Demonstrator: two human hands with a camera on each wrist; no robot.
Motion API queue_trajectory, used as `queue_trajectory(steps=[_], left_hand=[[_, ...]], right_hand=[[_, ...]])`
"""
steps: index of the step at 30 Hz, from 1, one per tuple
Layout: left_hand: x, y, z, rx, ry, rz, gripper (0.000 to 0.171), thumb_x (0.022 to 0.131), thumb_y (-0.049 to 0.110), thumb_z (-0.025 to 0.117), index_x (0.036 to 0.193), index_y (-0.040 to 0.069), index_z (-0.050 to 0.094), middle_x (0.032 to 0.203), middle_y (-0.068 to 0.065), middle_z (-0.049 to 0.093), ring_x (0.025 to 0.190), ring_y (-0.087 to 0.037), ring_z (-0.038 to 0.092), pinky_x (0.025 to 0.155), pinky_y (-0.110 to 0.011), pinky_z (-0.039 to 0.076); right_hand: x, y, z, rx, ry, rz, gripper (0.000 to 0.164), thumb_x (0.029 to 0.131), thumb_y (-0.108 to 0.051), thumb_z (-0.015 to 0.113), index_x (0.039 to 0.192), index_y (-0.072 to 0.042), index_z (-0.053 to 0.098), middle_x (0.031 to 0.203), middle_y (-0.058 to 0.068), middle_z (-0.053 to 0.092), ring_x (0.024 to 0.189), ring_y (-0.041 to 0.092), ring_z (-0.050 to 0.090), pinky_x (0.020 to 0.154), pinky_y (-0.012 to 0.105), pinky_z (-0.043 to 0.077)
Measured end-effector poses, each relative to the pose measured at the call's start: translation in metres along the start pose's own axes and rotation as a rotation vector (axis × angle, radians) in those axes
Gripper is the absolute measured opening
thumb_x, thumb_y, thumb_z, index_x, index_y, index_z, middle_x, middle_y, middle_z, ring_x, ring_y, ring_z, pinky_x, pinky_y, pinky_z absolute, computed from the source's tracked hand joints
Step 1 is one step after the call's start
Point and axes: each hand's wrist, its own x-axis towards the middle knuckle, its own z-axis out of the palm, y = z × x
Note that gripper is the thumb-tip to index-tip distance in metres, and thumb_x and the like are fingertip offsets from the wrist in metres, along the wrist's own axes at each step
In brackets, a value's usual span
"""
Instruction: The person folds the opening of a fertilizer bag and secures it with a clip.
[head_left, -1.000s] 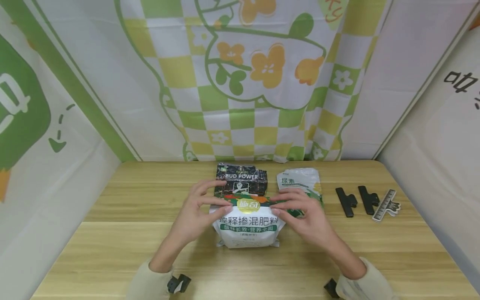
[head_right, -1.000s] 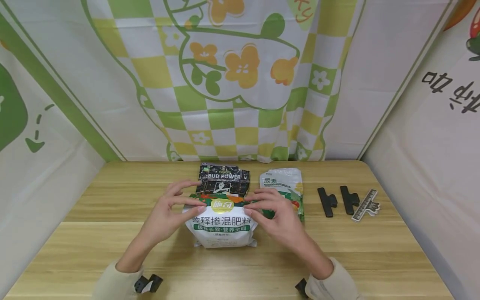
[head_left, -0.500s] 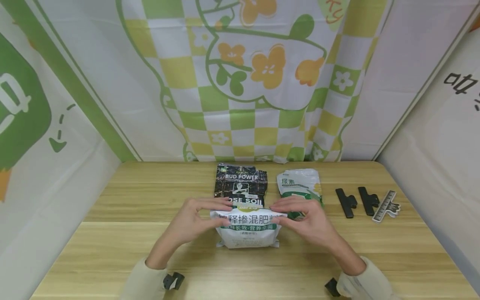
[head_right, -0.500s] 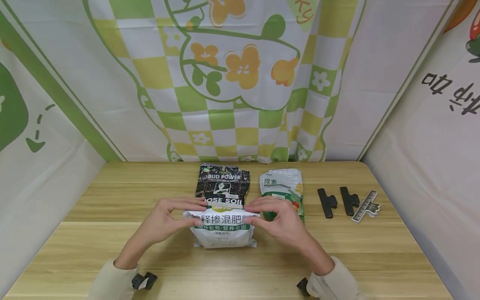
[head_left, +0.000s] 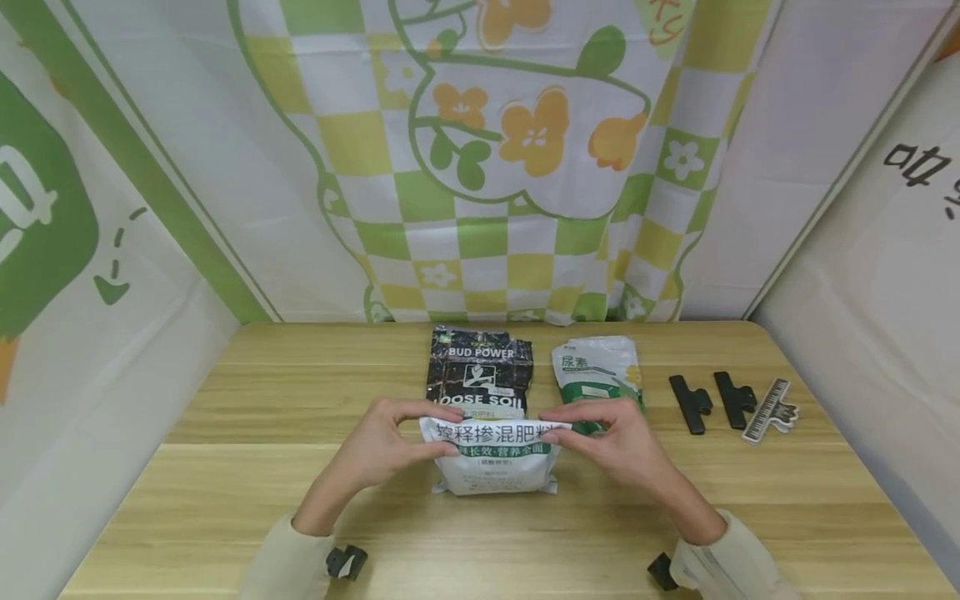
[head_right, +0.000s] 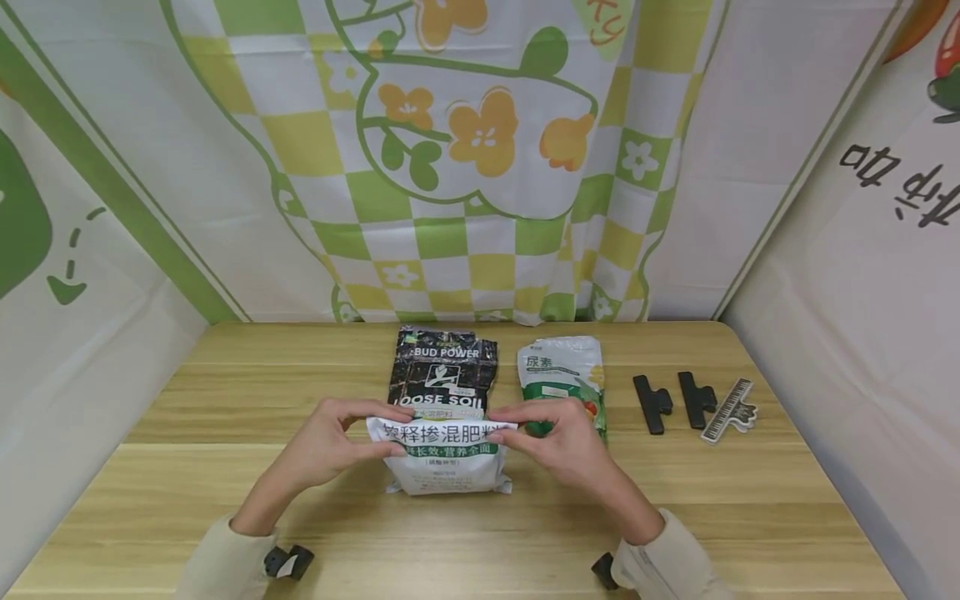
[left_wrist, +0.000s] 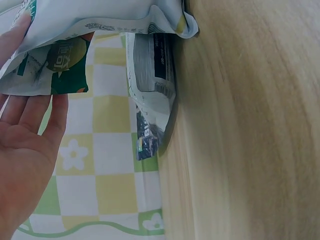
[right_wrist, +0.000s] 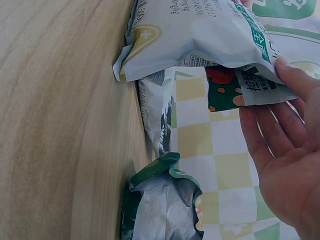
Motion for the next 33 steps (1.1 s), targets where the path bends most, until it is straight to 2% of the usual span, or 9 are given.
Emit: queue_trajectory(steps=[6, 10, 13, 17, 21, 26, 29, 33], left_hand=[[0.000, -0.002, 0.002, -0.004, 0.006, -0.059, 0.035, 0.081, 0.034, 0.090, 0.114, 0.027, 0.081, 0.120, 0.008, 0.080, 0.118, -0.023, 0.073, 0.109, -0.056, 0.056], [0.001, -0.004, 0.003, -0.028, 0.015, -0.115, 0.034, 0.082, 0.034, 0.089, 0.114, 0.027, 0.080, 0.115, 0.005, 0.081, 0.109, -0.020, 0.074, 0.102, -0.050, 0.060], [0.001, -0.004, 0.004, -0.077, 0.013, -0.155, 0.033, 0.084, 0.031, 0.088, 0.115, 0.020, 0.080, 0.110, -0.003, 0.082, 0.098, -0.019, 0.076, 0.091, -0.044, 0.064], [0.002, -0.005, 0.006, -0.167, -0.004, -0.192, 0.034, 0.087, 0.025, 0.086, 0.114, 0.006, 0.078, 0.105, -0.015, 0.081, 0.087, -0.019, 0.078, 0.076, -0.043, 0.068], [0.003, -0.007, 0.008, -0.175, -0.004, -0.205, 0.032, 0.089, 0.026, 0.084, 0.110, 0.004, 0.078, 0.099, -0.016, 0.082, 0.081, -0.017, 0.078, 0.068, -0.038, 0.068], [0.003, -0.011, 0.009, -0.154, 0.003, -0.188, 0.027, 0.091, 0.025, 0.082, 0.108, 0.004, 0.079, 0.099, -0.015, 0.082, 0.078, -0.014, 0.078, 0.057, -0.028, 0.062], [0.004, -0.012, 0.008, -0.154, -0.005, -0.172, 0.026, 0.092, 0.022, 0.081, 0.110, 0.004, 0.080, 0.099, -0.016, 0.082, 0.075, -0.013, 0.077, 0.050, -0.021, 0.053], [0.005, -0.014, 0.005, -0.163, -0.034, -0.162, 0.026, 0.094, 0.019, 0.079, 0.113, 0.001, 0.078, 0.100, -0.017, 0.082, 0.075, -0.012, 0.076, 0.051, -0.019, 0.051]], right_hand=[[0.000, 0.002, 0.000, 0.037, 0.004, 0.056, 0.019, 0.088, -0.018, 0.085, 0.107, -0.014, 0.084, 0.105, 0.002, 0.083, 0.085, 0.008, 0.077, 0.070, 0.029, 0.066], [0.000, 0.003, 0.000, 0.085, 0.004, 0.107, 0.018, 0.089, -0.016, 0.084, 0.106, -0.010, 0.083, 0.104, 0.006, 0.083, 0.083, 0.008, 0.077, 0.072, 0.028, 0.067], [0.001, 0.004, 0.000, 0.103, 0.003, 0.124, 0.018, 0.090, -0.016, 0.083, 0.106, -0.009, 0.083, 0.105, 0.007, 0.083, 0.085, 0.008, 0.078, 0.075, 0.028, 0.068], [0.001, 0.006, 0.000, 0.077, 0.016, 0.131, 0.015, 0.090, -0.016, 0.083, 0.105, -0.011, 0.084, 0.103, 0.006, 0.083, 0.084, 0.008, 0.078, 0.073, 0.027, 0.067], [0.001, 0.009, 0.001, 0.047, 0.029, 0.148, 0.014, 0.091, -0.018, 0.083, 0.103, -0.012, 0.084, 0.099, 0.005, 0.083, 0.081, 0.008, 0.077, 0.069, 0.026, 0.066], [0.000, 0.011, 0.001, 0.029, 0.029, 0.165, 0.014, 0.091, -0.019, 0.083, 0.103, -0.013, 0.084, 0.097, 0.003, 0.083, 0.078, 0.020, 0.078, 0.066, 0.030, 0.066], [0.001, 0.011, 0.001, 0.023, 0.030, 0.158, 0.013, 0.091, -0.017, 0.082, 0.103, -0.013, 0.084, 0.096, 0.003, 0.083, 0.078, 0.026, 0.078, 0.065, 0.032, 0.066], [0.001, 0.010, 0.001, 0.020, 0.033, 0.156, 0.011, 0.092, -0.016, 0.081, 0.102, -0.013, 0.084, 0.096, 0.003, 0.083, 0.078, 0.023, 0.077, 0.065, 0.029, 0.065]])
